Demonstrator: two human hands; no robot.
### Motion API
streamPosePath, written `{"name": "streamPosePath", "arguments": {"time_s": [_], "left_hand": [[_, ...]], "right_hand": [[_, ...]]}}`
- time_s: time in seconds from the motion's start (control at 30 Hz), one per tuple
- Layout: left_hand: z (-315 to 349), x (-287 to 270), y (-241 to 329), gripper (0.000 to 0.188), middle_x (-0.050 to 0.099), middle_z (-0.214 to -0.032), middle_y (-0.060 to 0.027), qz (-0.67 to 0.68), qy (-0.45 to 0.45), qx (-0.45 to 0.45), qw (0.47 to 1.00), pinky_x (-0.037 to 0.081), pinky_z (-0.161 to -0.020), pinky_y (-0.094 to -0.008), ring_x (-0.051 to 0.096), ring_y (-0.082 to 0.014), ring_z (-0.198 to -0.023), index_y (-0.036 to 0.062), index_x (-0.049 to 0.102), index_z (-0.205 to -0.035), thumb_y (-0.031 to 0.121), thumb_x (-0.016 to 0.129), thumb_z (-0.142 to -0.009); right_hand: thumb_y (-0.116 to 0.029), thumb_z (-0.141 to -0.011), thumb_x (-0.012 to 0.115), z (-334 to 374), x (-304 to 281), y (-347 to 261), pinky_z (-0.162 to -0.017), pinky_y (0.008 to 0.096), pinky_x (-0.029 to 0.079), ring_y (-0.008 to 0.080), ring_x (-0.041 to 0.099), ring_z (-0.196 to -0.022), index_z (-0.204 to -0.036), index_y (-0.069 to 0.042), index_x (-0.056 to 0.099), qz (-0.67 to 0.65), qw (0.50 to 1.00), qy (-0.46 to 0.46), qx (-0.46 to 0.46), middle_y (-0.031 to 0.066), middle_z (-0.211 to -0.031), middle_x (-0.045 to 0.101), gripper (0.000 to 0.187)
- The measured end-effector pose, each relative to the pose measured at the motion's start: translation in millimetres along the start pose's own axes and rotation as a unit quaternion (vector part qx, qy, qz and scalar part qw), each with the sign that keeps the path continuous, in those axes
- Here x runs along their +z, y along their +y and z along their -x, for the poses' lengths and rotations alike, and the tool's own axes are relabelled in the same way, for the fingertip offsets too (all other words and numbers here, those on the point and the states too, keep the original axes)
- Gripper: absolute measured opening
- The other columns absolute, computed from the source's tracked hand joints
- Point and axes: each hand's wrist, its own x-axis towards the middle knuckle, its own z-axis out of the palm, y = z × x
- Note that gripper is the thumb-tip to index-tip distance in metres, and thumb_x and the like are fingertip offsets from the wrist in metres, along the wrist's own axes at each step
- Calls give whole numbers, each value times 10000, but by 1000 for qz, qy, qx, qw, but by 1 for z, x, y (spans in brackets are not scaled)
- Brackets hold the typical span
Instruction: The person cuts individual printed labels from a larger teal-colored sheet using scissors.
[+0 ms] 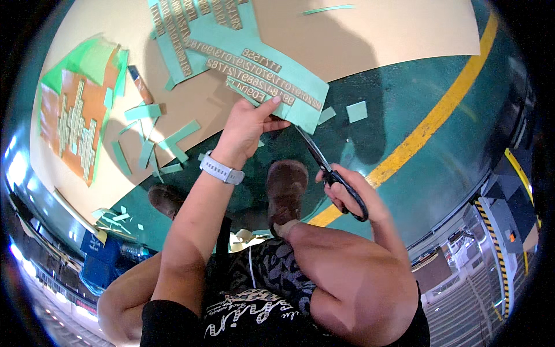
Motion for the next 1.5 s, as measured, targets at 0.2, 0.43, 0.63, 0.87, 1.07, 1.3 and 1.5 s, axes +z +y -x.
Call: {"name": "streamPosePath", "arguments": {"time_s": [0.2, 0.43, 0.63, 0.87, 1.07, 1.3, 1.5], "left_hand": [[27, -33, -18, 106, 611, -845, -47, 20, 65, -10, 998, 471, -658, -237, 568, -116, -739, 23, 574, -926, 88, 609, -851], [37, -43, -24, 192, 620, -957, -53, 50, 82, 2, 995, 456, -775, -312, 577, -139, -833, 36, 556, -1029, 128, 593, -865], [42, -46, -26, 179, 634, -968, -34, 87, 53, 10, 995, 466, -783, -327, 606, -156, -844, 48, 564, -1020, 130, 593, -864], [41, -46, -23, 146, 639, -955, -37, 83, 32, 23, 996, 484, -775, -326, 611, -148, -836, 47, 573, -998, 113, 582, -868], [45, -43, -24, 157, 638, -952, -34, 97, 45, 27, 994, 481, -773, -328, 613, -149, -833, 53, 566, -1005, 121, 589, -866], [46, -37, -21, 131, 637, -945, -32, 90, 38, 26, 995, 479, -768, -327, 613, -147, -836, 55, 563, -983, 119, 582, -870], [45, -37, -22, 127, 637, -944, -34, 92, 48, 22, 994, 487, -775, -331, 615, -152, -842, 53, 564, -983, 109, 579, -870]], "right_hand": [[-446, -898, 501, -40, -7, -27, -509, 250, 367, 80, 411, -558, -959, -49, 521, 150, 984, -83, -41, 3, -615, 430, 402], [-405, -918, 480, -61, -3, -21, -411, 224, 306, 52, 367, -452, -928, -59, 516, 175, 981, -80, -4, -46, -556, 390, 349], [-446, -912, 483, -60, 12, -21, -421, 228, 320, 58, 388, -484, -861, -75, 505, 103, 992, -69, -2, -41, -588, 413, 375], [-495, -903, 458, -58, 15, -13, -403, 197, 327, 48, 390, -443, -1001, -31, 508, 64, 995, -71, -17, -41, -587, 402, 477], [-505, -904, 444, -57, 16, -11, -409, 202, 327, 52, 393, -449, -1007, -32, 504, 105, 991, -66, -55, -41, -572, 392, 489], [-502, -907, 439, -56, 16, -17, -407, 204, 321, 52, 384, -442, -1002, -26, 503, 124, 989, -57, -55, -43, -559, 379, 490], [-520, -895, 451, -62, 18, -16, -396, 202, 317, 49, 380, -429, -990, -26, 501, 108, 991, -59, -55, -45, -556, 375, 505]]}}
